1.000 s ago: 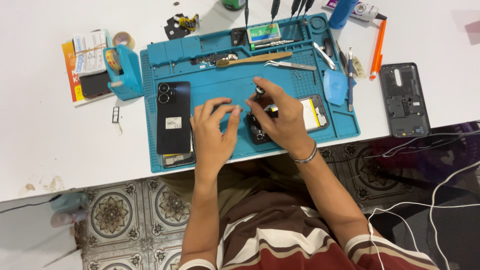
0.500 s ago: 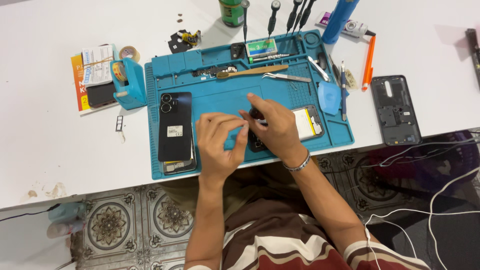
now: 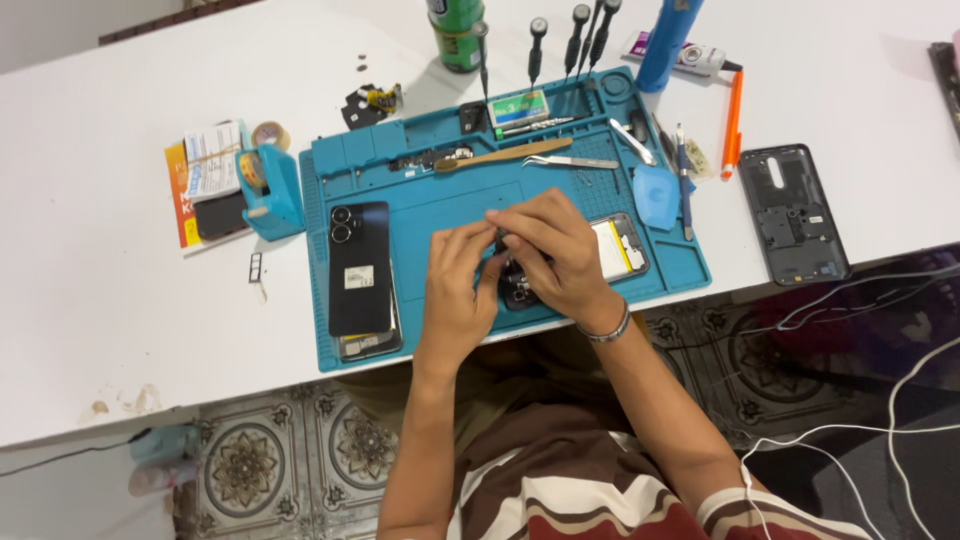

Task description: The person uses a screwdriver to remove screws from a disassembled smartphone on a blue work mat, then uses tweezers to lift and reposition a small internal component. The person continues to manipulate small parts with tweezers while the phone remains open on the bench.

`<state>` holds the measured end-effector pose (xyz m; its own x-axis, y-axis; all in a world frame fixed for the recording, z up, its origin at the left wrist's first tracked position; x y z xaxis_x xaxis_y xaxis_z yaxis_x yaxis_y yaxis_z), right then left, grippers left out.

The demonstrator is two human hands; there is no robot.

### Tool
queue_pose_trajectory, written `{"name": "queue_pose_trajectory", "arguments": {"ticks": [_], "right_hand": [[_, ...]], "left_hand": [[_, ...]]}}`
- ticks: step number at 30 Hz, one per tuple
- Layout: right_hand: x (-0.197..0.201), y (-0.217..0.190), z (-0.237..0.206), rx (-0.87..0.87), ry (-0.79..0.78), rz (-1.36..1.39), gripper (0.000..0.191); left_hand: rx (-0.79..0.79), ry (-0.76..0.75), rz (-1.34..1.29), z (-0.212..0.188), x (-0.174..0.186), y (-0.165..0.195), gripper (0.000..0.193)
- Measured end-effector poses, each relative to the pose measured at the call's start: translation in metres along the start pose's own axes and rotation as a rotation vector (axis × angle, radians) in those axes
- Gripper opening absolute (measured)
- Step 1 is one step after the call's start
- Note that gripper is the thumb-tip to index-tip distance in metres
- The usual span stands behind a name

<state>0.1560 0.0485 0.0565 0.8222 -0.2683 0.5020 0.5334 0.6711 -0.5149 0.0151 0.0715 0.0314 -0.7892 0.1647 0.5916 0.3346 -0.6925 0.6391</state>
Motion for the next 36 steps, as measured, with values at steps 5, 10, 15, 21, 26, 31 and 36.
{"name": "queue_pose_trajectory", "arguments": {"ticks": [5,10,15,21,26,31,36], "right_hand": [[-0.003,0.001,-0.002,0.076,-0.037,0.144,0.031],[-0.009,0.009,-0.002,0.035,-0.024,0.202,0.039],[-0.015,0.013,-0.003,0.002,-0.008,0.258,0.04],[-0.015,0.015,-0.002,-0.029,0.013,0.28,0.037],[-0.011,0.012,-0.001,-0.046,-0.002,0.232,0.032],[-0.008,0.009,-0.001,-0.046,0.015,0.218,0.029],[-0.009,0.014,-0.005,-0.064,0.029,0.226,0.028]], "left_hand": [[0.155,0.033,-0.02,-0.002,0.003,-0.007,0.036],[0.086,0.036,-0.042,0.0,0.006,0.001,0.045],[0.138,0.051,-0.054,0.001,0.007,-0.002,0.039],[0.067,0.056,-0.033,-0.001,0.006,0.001,0.042],[0.122,0.124,-0.075,0.0,0.011,0.0,0.044],[0.022,0.054,-0.012,0.004,0.01,0.008,0.051],[0.068,0.044,-0.032,0.003,0.007,0.004,0.051]]}}
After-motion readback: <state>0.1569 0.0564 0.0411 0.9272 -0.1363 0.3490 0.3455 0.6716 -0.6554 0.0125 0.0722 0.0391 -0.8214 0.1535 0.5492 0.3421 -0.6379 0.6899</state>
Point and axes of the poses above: each hand's wrist, its own z-axis towards the middle knuckle, its own x-axis out of the back of the hand, y = z × x, the point moved 6 cm from there along z, towards the middle knuckle, and after that the axes turned 12 degrees about -y, right-handed, at the moved point
